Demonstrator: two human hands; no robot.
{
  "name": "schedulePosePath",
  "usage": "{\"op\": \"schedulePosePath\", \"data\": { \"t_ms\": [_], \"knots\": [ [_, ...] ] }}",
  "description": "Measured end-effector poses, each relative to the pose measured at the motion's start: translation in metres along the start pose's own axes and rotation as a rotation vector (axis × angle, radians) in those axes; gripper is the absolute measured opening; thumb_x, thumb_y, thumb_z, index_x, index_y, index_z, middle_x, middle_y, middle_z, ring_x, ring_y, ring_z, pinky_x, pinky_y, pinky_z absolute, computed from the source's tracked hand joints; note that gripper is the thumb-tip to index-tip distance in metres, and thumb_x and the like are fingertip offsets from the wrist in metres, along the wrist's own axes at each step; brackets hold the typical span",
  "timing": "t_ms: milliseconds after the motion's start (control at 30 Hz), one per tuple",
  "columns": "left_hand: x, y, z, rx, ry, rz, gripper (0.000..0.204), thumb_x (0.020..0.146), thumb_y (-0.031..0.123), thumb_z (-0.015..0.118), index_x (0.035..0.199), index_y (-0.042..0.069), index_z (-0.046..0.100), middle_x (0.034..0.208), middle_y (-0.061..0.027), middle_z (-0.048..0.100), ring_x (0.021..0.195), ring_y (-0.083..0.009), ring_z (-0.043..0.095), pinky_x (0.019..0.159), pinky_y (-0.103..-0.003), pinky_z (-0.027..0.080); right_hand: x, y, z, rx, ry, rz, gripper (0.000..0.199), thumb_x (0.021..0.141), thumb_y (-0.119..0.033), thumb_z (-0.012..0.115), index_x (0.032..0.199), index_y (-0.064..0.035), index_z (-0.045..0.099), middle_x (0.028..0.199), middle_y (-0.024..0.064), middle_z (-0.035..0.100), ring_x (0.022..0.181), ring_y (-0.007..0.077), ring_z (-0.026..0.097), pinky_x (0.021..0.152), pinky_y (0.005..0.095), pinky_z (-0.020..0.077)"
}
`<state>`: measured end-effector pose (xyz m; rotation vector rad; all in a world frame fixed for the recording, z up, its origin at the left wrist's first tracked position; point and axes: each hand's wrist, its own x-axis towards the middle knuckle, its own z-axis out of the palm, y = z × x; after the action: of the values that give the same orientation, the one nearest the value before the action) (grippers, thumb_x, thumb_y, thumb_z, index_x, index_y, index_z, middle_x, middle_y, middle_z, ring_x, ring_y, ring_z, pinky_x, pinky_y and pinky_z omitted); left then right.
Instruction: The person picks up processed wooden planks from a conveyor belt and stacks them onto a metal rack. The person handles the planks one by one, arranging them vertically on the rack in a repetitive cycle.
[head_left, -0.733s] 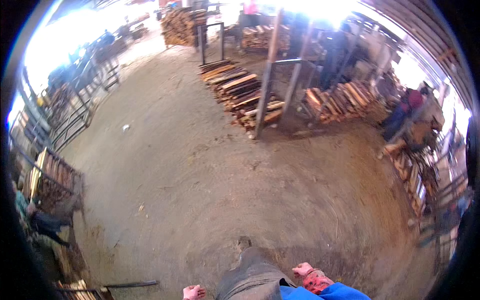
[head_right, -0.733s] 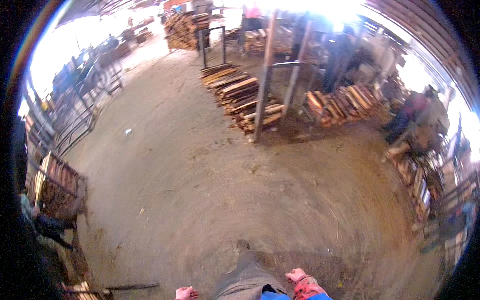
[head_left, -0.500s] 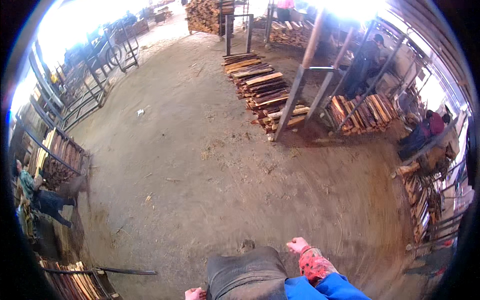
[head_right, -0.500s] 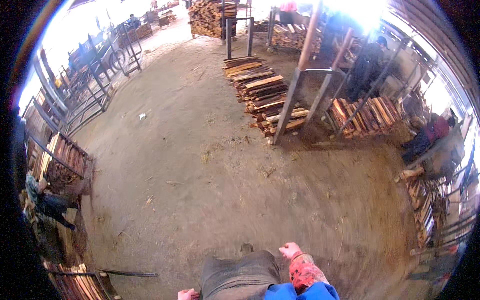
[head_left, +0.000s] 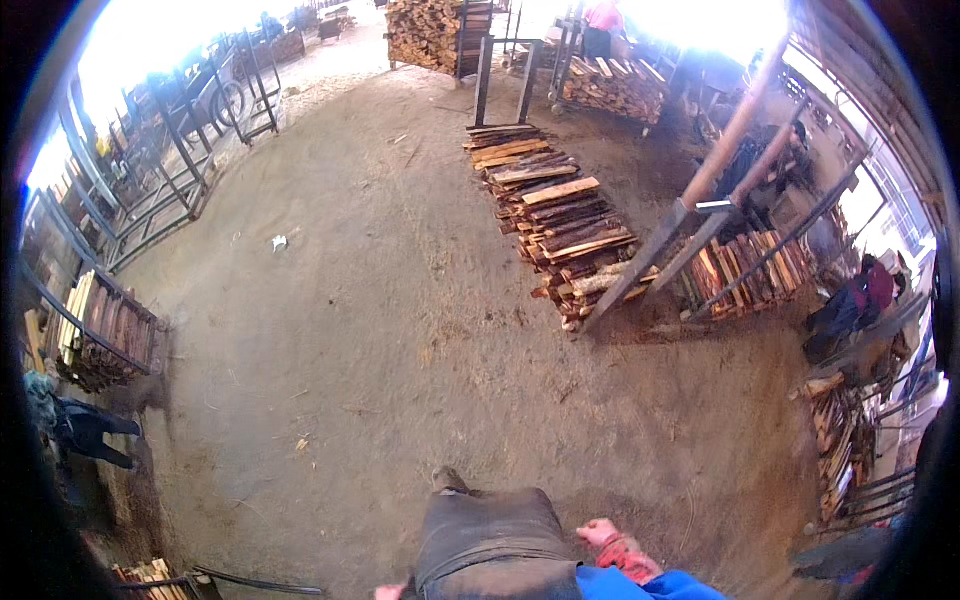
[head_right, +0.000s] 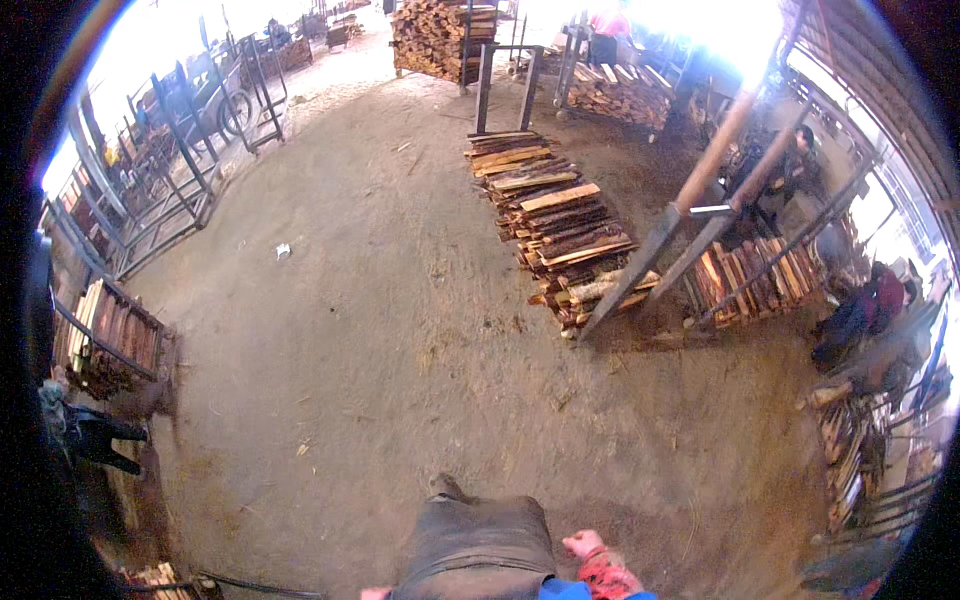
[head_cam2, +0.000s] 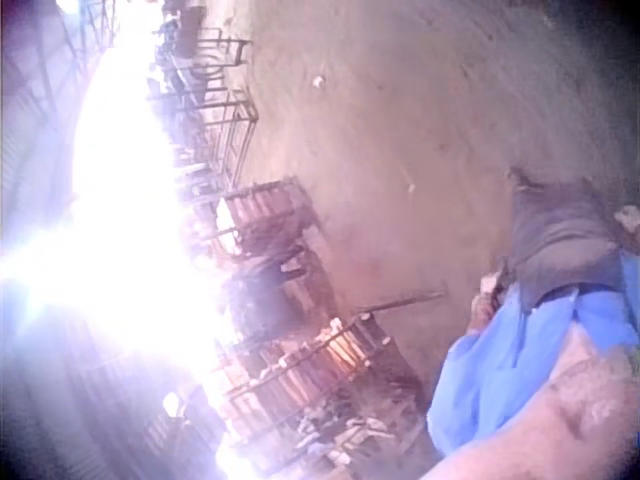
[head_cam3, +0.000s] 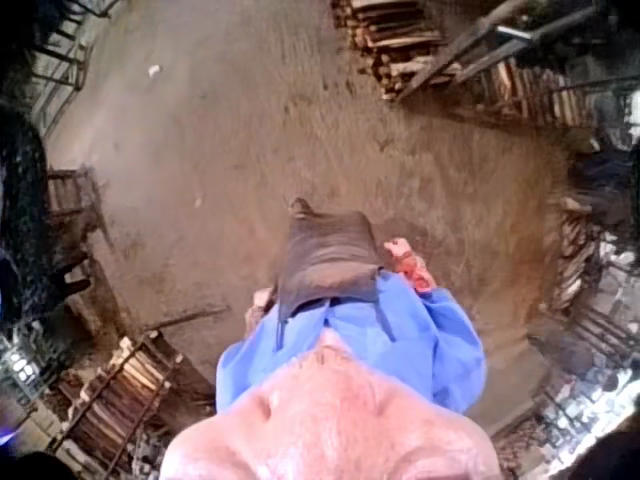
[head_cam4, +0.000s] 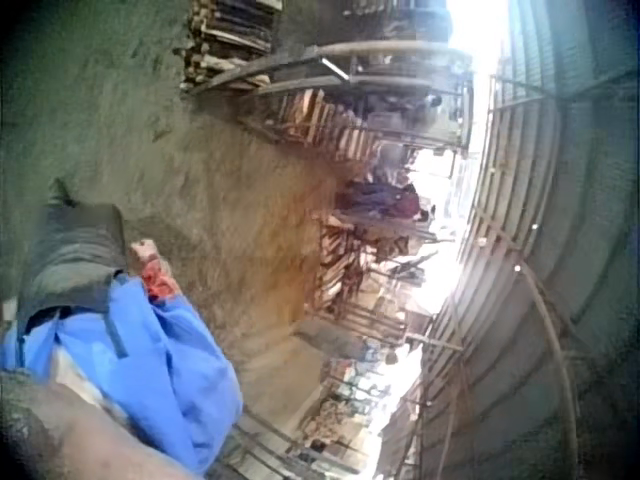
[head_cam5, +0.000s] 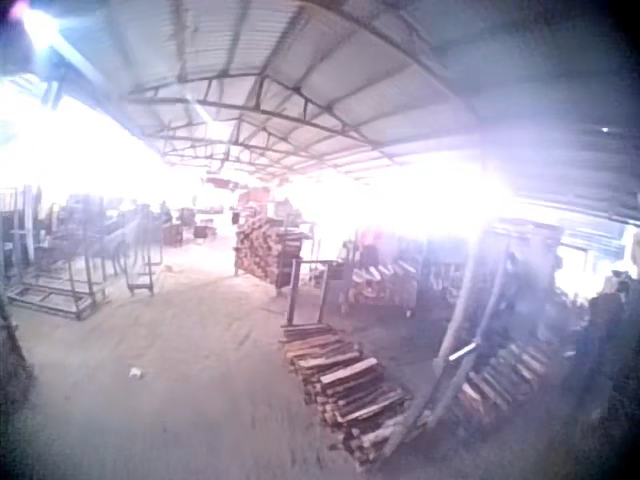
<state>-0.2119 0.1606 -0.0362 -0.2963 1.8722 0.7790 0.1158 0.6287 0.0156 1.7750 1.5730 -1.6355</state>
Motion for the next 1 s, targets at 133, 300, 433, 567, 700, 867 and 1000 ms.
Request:
{"op": "schedulePosePath", "data": {
  "t_ms": [133, 300, 433, 567, 700, 867, 1000],
  "knots": [
    [0.000, 0.183, -0.043, -0.436, 0.001, -0.049, 0.018, 0.088, 0.009, 0.058, 0.093, -0.007, 0.053, 0.085, -0.0234, 0.065, 0.071, -0.0329, 0.067, 0.062, -0.046, 0.058, -0.017, -0.034, 0.019, 0.128, 0.010, 0.173, 0.031, 0.079, -0.028, 0.070, 0.081, 0.0025, 0.068, 0.076, 0.0110, 0.069, 0.064, 0.0191, 0.066, 0.058, 0.0333, 0.0529],
    [0.057, 0.347, -0.084, -0.383, 0.020, 0.149, 0.019, 0.087, 0.012, 0.063, 0.096, -0.004, 0.056, 0.081, -0.0177, 0.066, 0.067, -0.0251, 0.066, 0.057, -0.036, 0.057, 0.016, -0.078, 0.028, -0.172, 0.063, 0.138, 0.033, 0.078, -0.031, 0.068, 0.086, 0.0013, 0.069, 0.077, 0.0108, 0.070, 0.071, 0.0205, 0.068, 0.065, 0.0334, 0.0536],
    [0.086, 0.431, -0.071, -0.368, 0.052, 0.160, 0.018, 0.087, 0.013, 0.063, 0.093, -0.003, 0.056, 0.081, -0.0166, 0.066, 0.066, -0.0236, 0.066, 0.056, -0.036, 0.056, 0.068, -0.150, -0.002, -0.098, 0.025, 0.198, 0.036, 0.078, -0.031, 0.068, 0.095, 0.0005, 0.070, 0.083, 0.0104, 0.070, 0.074, 0.0198, 0.068, 0.068, 0.0336, 0.0535],
    [0.127, 0.450, -0.061, -0.340, -0.023, 0.091, 0.019, 0.087, 0.011, 0.062, 0.093, -0.006, 0.056, 0.083, -0.0183, 0.066, 0.070, -0.0274, 0.066, 0.061, -0.041, 0.057, 0.137, -0.258, -0.034, 0.088, -0.027, 0.149, 0.028, 0.081, -0.023, 0.068, 0.084, 0.0041, 0.067, 0.077, 0.0110, 0.069, 0.067, 0.0192, 0.067, 0.059, 0.0333, 0.0538],
    [0.141, 0.402, -0.049, -0.459, 0.028, -0.067, 0.020, 0.086, 0.012, 0.064, 0.086, -0.007, 0.059, 0.077, -0.0178, 0.066, 0.067, -0.0293, 0.067, 0.060, -0.044, 0.058, 0.197, -0.383, -0.054, 0.004, -0.112, 0.069, 0.024, 0.081, -0.021, 0.070, 0.075, 0.0016, 0.062, 0.067, 0.0106, 0.064, 0.056, 0.0167, 0.062, 0.049, 0.0321, 0.0501],
    [0.159, 0.403, -0.029, 0.081, 0.117, -0.022, 0.036, 0.083, 0.034, 0.068, 0.089, -0.001, 0.068, 0.074, -0.0111, 0.065, 0.064, -0.0216, 0.060, 0.058, -0.034, 0.051, 0.303, -0.537, -0.086, -0.067, -0.084, -0.108, 0.025, 0.083, -0.023, 0.067, 0.091, -0.0001, 0.065, 0.071, 0.0057, 0.065, 0.058, 0.0140, 0.061, 0.050, 0.0285, 0.0480],
    [0.174, 0.483, -0.033, 0.002, 0.114, -0.064, 0.032, 0.084, 0.029, 0.067, 0.088, -0.003, 0.065, 0.075, -0.0130, 0.065, 0.065, -0.0236, 0.062, 0.058, -0.037, 0.053, 0.337, -0.660, -0.076, -0.125, -0.079, -0.250, 0.026, 0.085, -0.019, 0.065, 0.101, 0.0016, 0.063, 0.077, 0.0052, 0.065, 0.065, 0.0121, 0.061, 0.055, 0.0265, 0.0502]
  ]
}}
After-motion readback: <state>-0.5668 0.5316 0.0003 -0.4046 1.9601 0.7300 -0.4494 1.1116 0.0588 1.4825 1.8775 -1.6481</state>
